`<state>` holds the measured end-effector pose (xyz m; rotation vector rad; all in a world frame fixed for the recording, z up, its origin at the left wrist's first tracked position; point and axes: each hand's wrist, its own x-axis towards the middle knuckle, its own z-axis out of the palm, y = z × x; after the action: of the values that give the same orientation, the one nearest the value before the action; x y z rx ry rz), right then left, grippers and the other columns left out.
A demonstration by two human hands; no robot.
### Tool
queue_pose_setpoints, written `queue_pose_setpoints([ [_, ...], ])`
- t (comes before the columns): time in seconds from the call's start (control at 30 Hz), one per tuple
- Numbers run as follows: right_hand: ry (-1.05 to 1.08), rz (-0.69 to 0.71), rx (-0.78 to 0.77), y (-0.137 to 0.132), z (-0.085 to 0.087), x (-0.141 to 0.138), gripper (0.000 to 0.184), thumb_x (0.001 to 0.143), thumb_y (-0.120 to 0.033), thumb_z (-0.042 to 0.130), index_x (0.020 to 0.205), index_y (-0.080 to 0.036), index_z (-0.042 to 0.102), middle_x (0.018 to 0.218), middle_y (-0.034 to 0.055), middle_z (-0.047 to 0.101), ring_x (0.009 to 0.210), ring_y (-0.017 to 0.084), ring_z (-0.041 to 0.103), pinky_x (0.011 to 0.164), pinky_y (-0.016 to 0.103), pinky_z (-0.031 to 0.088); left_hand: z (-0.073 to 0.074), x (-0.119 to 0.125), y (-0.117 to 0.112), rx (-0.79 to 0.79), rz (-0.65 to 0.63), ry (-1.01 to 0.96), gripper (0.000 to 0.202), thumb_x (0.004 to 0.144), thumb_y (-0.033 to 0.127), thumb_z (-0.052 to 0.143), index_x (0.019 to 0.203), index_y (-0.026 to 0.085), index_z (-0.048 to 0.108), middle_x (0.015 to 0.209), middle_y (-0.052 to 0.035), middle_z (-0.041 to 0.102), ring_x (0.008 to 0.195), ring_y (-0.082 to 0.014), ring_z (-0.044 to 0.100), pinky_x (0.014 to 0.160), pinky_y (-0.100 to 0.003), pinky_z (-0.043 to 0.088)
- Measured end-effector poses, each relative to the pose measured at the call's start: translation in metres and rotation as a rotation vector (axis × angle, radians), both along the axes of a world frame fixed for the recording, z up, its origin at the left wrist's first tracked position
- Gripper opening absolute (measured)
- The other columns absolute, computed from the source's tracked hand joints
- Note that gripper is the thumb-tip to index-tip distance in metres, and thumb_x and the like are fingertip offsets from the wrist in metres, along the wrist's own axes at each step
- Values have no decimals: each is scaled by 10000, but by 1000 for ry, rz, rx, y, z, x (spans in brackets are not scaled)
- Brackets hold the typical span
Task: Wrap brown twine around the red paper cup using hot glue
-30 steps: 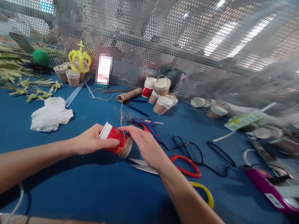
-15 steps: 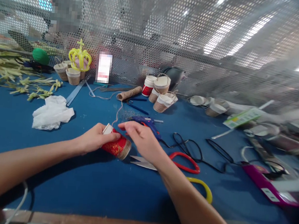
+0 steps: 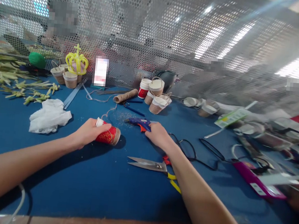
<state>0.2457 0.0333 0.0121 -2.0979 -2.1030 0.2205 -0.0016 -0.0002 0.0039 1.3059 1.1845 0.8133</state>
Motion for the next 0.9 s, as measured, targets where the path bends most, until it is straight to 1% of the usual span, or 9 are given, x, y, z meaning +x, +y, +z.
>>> queue_pose_setpoints([
  [0.07,9,-27,9,-2,2,-1,122,684,-145,532,796,-108,564,833,154,632,797,253,594,671,331,437,0,-1,1,7,1,0,343,678,464,545,615,127,534,504,36,476,447,-79,375,465,-216,250],
  [0.17,136,-58,28,-15,19,-4,272,706,-199,549,957,-110,489,822,118,628,742,212,612,667,329,470,3,-3,4,7,17,-11,336,678,459,544,628,127,542,523,26,497,456,-83,395,470,-218,263],
  [0.27,753,-14,-60,-34,37,-12,313,707,-244,588,972,-145,454,786,73,629,628,162,627,601,295,508,4,-4,6,14,37,22,328,676,450,544,641,124,556,534,12,518,457,-89,412,467,-221,274],
  [0.33,893,32,-177,-46,43,-19,239,717,-316,589,857,-145,498,670,50,626,553,145,618,541,263,503,4,-4,7,30,41,54,326,671,449,544,644,124,565,529,6,528,450,-94,420,455,-221,274],
  [0.43,876,122,-250,-58,45,-30,234,739,-361,560,705,-130,535,583,37,612,459,101,572,469,211,461,3,-6,9,62,48,90,321,662,445,545,610,129,567,499,2,527,437,-102,428,431,-222,261],
  [0.57,796,176,-225,-63,40,-39,237,738,-347,549,785,-117,584,531,1,590,399,71,506,428,192,430,1,-9,13,96,89,173,333,659,452,534,541,141,536,448,10,484,410,-99,395,409,-224,232],
  [0.63,757,147,-201,-65,37,-42,242,735,-350,536,783,-120,595,482,-17,555,388,77,487,410,197,422,0,-10,15,119,85,194,342,666,459,523,540,141,531,448,13,471,407,-92,373,407,-222,224],
  [0.73,651,121,-151,-67,31,-44,227,723,-355,527,647,-144,560,426,-27,508,374,91,468,392,212,402,1,-11,16,140,60,199,336,672,452,520,578,131,560,461,11,480,410,-89,364,405,-220,222],
  [0.9,476,183,-5,-70,30,-45,198,726,-315,482,582,-180,499,472,-13,503,443,126,489,449,250,391,4,-10,17,121,66,188,310,663,419,532,577,125,580,457,-2,508,421,-101,394,404,-223,234],
])
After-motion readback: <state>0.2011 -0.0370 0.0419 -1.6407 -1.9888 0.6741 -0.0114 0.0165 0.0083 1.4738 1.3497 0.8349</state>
